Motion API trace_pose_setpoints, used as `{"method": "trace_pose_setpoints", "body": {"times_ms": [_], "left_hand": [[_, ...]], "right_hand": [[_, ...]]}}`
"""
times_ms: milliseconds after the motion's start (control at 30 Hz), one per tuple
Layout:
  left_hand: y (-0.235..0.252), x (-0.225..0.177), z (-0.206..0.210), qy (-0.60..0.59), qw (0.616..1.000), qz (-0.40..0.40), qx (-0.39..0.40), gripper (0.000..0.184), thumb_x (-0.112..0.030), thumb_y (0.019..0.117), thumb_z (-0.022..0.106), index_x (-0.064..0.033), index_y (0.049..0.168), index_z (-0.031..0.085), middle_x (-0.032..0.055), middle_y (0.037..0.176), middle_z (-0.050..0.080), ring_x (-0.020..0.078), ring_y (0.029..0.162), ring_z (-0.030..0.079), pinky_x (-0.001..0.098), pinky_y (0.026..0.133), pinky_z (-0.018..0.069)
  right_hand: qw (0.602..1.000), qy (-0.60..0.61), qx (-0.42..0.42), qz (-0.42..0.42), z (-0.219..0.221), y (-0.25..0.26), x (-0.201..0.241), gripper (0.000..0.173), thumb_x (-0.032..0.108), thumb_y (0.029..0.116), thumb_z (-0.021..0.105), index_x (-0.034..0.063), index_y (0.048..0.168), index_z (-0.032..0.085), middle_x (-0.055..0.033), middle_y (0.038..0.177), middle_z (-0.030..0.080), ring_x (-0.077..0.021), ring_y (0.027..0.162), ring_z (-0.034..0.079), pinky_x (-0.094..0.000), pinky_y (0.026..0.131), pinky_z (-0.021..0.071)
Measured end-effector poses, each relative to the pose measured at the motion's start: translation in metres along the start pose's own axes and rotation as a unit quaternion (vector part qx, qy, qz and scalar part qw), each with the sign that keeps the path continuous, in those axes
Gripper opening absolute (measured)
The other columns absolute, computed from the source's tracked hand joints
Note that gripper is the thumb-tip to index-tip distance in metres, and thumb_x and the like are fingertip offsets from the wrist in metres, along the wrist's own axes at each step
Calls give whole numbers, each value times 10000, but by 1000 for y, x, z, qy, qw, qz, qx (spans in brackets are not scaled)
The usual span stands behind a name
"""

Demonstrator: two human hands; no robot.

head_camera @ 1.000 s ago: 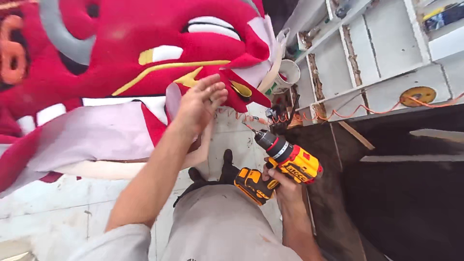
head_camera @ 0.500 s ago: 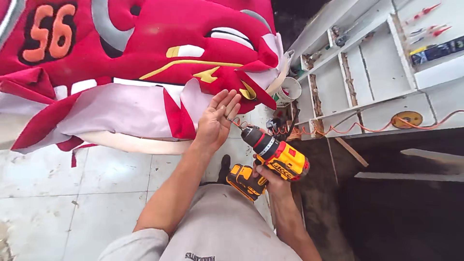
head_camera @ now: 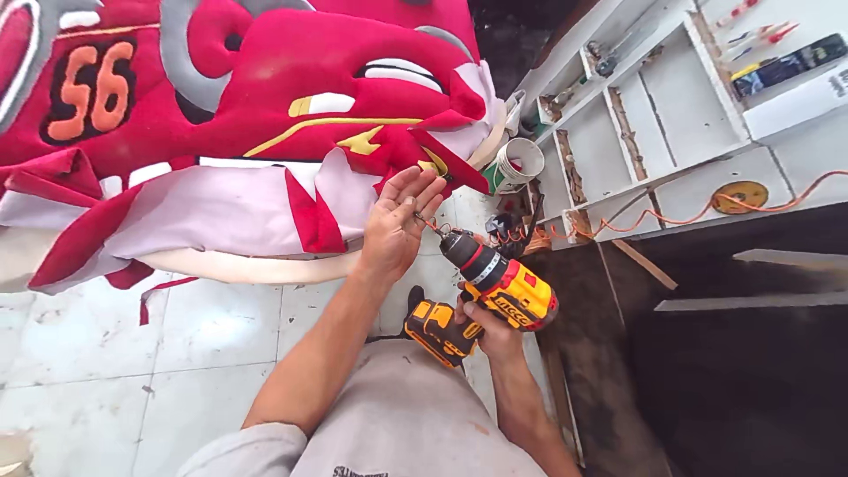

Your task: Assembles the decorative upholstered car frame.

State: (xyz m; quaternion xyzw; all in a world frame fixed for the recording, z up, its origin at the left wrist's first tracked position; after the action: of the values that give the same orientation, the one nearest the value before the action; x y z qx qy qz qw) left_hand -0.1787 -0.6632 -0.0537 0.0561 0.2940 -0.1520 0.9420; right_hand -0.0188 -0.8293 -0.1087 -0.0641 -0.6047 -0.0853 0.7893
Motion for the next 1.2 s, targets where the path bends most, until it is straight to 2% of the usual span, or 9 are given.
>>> {"method": "trace_pose_setpoints", "body": {"times_ms": [133,367,467,600,733,867,1000,1100,1200], "left_hand": [[0,6,9,99,993,12,65,463,31,1050,238,-96,1467,394,136,1509,495,273,1284,604,431,1070,519],[4,26,40,57,994,29,89,707,25,1060,295,-275,1610,-33,123,1621,371,296,1276,624,443,1080,521],[5,40,63,66,988,-6,143,539,-98,1097,296,-206,1589,105,134,1444,576,261,1235,649,423,1082,513],[-1,59,57,98,973,-38,205,674,-366,1052,528,-169,1592,176,122,1487,541,268,1318,579,460,1116,468],[0,109,-55,112,975,-143,-131,459,-296,1099,412,-23,1468,391,196,1324,626,281,1159,663,434,965,555],[46,139,-109,73,938,-159,-299,642,-484,1036,540,-134,1552,386,140,1561,450,306,1412,473,534,1112,446],[89,109,-76,242,919,-136,-281,572,-489,1094,396,-7,1370,533,187,1214,661,271,1059,674,444,900,580],[135,65,-52,402,872,-137,-245,581,-500,1077,429,22,1250,617,187,1097,682,265,962,676,473,874,564],[175,45,-53,619,778,-100,-41,532,-434,1080,427,45,1130,654,178,966,739,258,873,742,493,847,605]], "right_hand": [[1000,22,-2,9,-8,-3,-2,250,73,867,705,4,1107,704,-64,821,736,-146,678,701,-315,665,618],[983,183,4,10,-5,-4,-19,293,113,875,729,22,1153,705,-77,853,748,-154,699,719,-318,676,626],[960,279,36,2,0,1,-27,303,169,891,721,59,1173,702,-65,826,729,-160,687,702,-330,661,605],[927,371,55,-16,-5,3,-29,319,198,890,699,67,1181,702,-66,791,715,-175,660,687,-348,631,586],[923,380,46,-32,-26,1,-23,315,217,877,701,72,1156,706,-63,771,707,-175,627,673,-347,602,573],[937,341,56,-47,-47,-6,-19,316,210,884,694,64,1165,703,-60,792,712,-173,659,681,-351,638,580],[945,320,54,-46,-54,-11,-17,306,209,889,695,58,1156,704,-60,779,710,-170,663,685,-352,650,583],[943,326,61,-37,-55,-9,-19,299,205,892,693,54,1149,700,-57,781,708,-168,666,684,-348,655,581],[946,318,64,-28,-58,-4,-17,293,198,905,684,50,1156,698,-53,793,707,-157,672,680,-341,669,581]]}}
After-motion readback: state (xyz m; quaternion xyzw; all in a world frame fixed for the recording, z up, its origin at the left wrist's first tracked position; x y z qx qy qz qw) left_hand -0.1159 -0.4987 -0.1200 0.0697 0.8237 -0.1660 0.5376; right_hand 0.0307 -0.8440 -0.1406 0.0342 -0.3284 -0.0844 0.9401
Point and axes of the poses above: each hand's wrist, its own y-axis towards the middle knuckle, its own z-axis out of the palm, x = y × z, the point moved 5 cm from there along y, towards the middle knuckle
